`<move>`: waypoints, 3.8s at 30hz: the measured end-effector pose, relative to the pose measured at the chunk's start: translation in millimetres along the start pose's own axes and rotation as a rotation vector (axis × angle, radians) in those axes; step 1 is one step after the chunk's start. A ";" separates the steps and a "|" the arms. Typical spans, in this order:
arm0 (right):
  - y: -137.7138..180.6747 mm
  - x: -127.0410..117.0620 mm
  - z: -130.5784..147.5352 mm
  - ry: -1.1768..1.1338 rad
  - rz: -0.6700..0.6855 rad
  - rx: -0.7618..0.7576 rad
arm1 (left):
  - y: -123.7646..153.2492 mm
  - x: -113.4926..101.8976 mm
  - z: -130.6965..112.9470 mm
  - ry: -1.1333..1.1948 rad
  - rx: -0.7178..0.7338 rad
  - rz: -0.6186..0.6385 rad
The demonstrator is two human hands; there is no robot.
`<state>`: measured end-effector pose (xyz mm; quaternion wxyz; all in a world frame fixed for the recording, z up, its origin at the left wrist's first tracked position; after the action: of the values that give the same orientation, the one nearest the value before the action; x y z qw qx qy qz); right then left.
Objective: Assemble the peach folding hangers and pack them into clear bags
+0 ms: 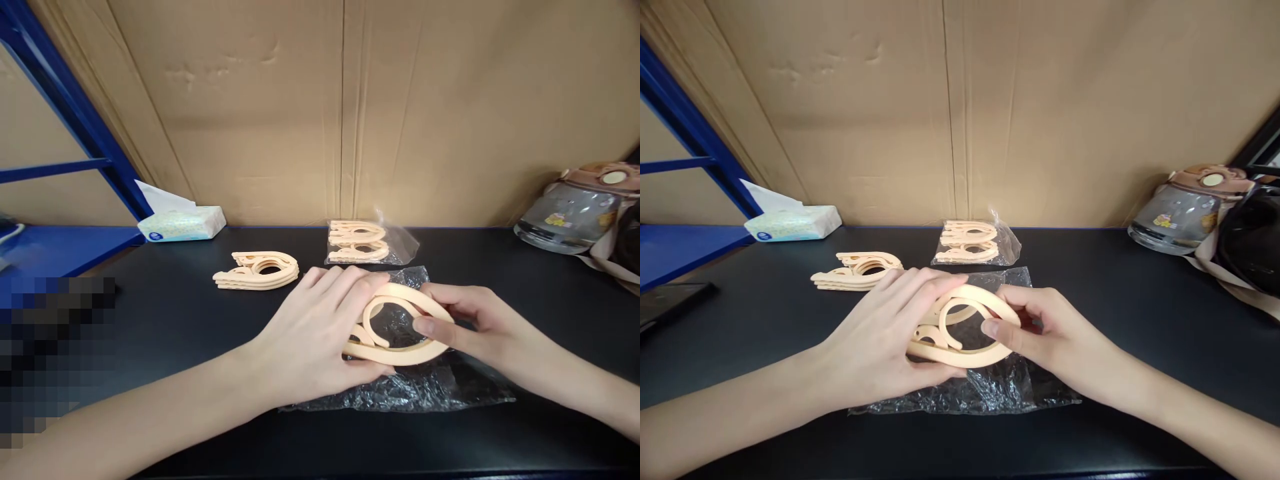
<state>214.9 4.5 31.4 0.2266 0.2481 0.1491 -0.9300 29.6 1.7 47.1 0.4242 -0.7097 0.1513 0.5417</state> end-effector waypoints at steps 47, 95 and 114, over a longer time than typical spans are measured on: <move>3.2 -11.5 -3.3 0.649 -0.072 -0.390 | 11.8 4.1 17.5 0.032 -0.034 -0.060; 20.8 -97.3 -34.6 0.780 0.121 0.164 | 23.9 21.8 44.2 0.177 -0.091 0.552; 18.8 -93.3 -51.2 0.736 0.168 0.175 | 28.1 16.1 43.7 0.230 -0.071 0.499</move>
<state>316.6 40.8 35.1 0.2115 0.5949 0.1197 -0.7662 -11.4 22.4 18.0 0.2326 -0.7217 0.3496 0.5502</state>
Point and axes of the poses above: each hand's wrist, its own y-axis away from the middle knuckle, its own x-axis out of the palm, z = x × y, the point moved 4 cm from there along -y, towards the middle knuckle, and after that the axes turned 2 degrees about -x, right-handed, at the moved point
